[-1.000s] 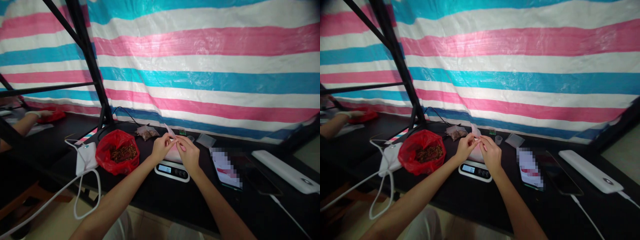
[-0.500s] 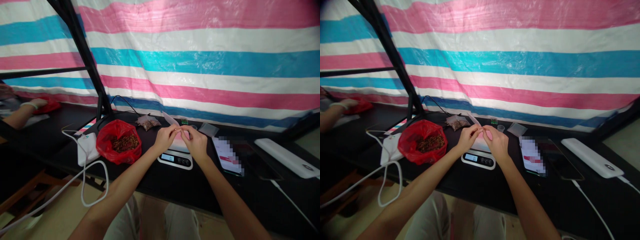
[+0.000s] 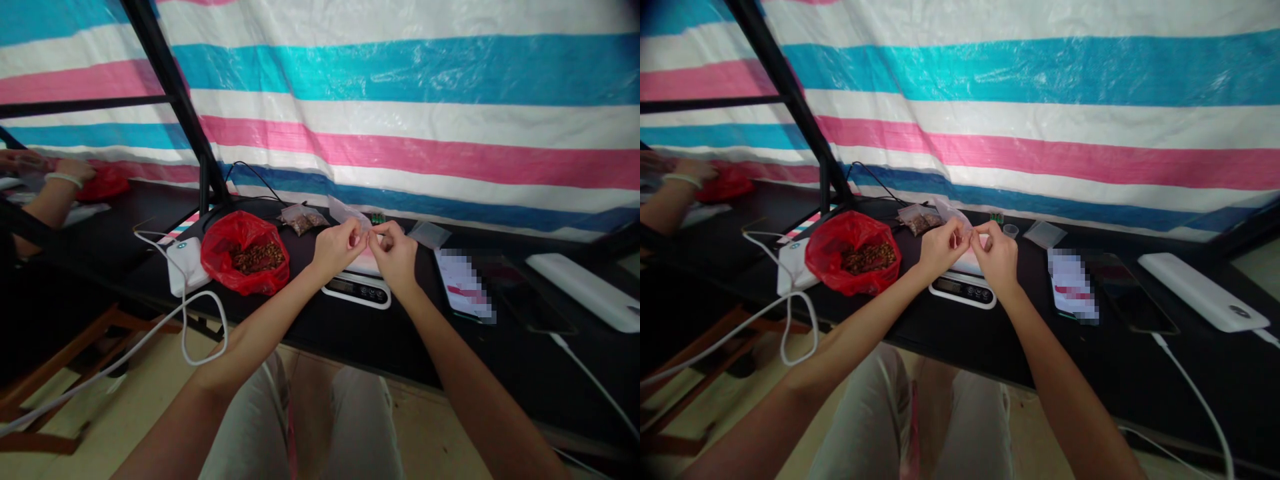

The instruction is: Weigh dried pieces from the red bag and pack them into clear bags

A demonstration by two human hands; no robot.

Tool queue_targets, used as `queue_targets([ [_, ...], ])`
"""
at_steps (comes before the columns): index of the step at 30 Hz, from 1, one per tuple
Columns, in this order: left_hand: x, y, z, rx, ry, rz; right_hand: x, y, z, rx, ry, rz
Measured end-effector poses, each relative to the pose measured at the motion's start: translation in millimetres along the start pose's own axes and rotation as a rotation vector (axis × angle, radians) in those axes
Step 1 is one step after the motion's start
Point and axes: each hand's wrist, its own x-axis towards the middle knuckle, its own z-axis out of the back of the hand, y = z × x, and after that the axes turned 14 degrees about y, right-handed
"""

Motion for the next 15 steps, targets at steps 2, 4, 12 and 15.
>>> queue_targets([
  [2,-1.3,-1.3,-2.3,-0.052,0.053,0.006,-3.2,6.1,-1.6,0.017,0.024,0.007],
  [4,-2.7,-1.7,-2.5,-0.084,0.089,-0.030,-5.4,10.2,-1.3,0.041,0.034,0.010],
  [12,-4.7,6.9,-1.1,-0.102,-0.174,-0.091,1.2,5.0,3.6,0.029,-0.004,-0.044],
  [15,-5.1,11.9,0.0,-0.059,-0.257,-0.063,2.7,2.6,-1.3,0.102,0.000,-0.078],
])
